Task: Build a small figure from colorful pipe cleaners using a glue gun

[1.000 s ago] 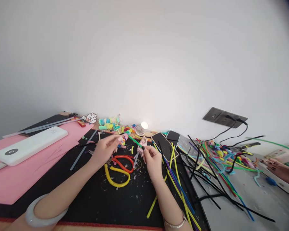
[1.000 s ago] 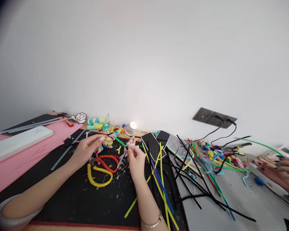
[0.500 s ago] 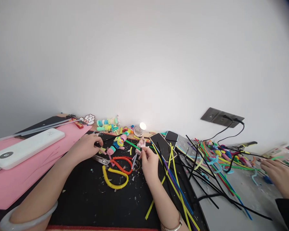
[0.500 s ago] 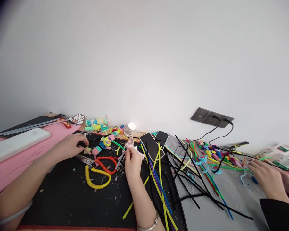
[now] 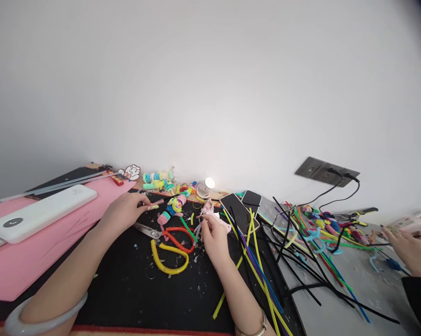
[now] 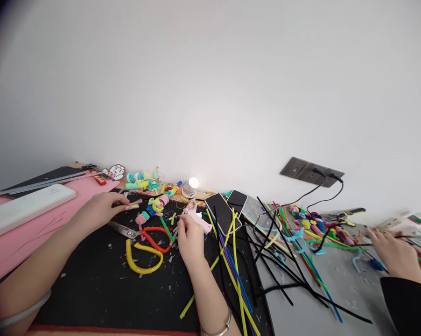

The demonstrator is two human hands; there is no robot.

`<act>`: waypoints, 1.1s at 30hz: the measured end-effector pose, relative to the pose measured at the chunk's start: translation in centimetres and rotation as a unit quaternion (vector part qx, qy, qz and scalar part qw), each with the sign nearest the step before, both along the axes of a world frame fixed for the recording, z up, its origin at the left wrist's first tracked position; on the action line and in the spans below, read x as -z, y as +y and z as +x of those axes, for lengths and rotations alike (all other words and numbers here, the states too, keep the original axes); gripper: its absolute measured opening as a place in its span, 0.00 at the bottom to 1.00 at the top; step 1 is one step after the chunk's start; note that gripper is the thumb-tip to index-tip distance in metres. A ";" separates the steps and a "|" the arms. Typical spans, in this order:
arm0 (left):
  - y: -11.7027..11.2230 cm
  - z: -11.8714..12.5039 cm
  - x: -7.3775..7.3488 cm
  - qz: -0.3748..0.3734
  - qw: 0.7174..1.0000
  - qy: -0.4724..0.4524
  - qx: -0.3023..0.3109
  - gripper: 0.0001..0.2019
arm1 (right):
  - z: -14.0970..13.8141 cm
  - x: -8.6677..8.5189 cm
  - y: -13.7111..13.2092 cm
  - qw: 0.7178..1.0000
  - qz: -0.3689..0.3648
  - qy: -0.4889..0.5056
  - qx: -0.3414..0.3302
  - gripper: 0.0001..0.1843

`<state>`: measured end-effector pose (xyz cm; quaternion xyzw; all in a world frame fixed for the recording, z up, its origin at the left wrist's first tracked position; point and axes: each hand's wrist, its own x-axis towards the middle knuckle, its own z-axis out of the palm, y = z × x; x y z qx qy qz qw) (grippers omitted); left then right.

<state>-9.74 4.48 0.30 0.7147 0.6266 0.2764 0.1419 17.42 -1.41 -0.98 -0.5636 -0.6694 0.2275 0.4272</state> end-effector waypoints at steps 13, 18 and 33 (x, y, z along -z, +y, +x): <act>-1.9 3.1 -1.9 0.121 0.971 -0.015 0.203 0.13 | -0.7 -0.5 -0.6 0.992 0.015 0.051 -0.115 0.22; -2.6 4.3 -2.0 0.102 0.950 0.041 0.291 0.12 | -1.3 -0.7 -1.0 0.984 0.013 0.067 -0.166 0.25; -3.0 4.2 -2.5 0.015 0.982 0.028 0.187 0.14 | -1.8 -0.8 -0.7 0.920 -0.090 0.355 -0.143 0.09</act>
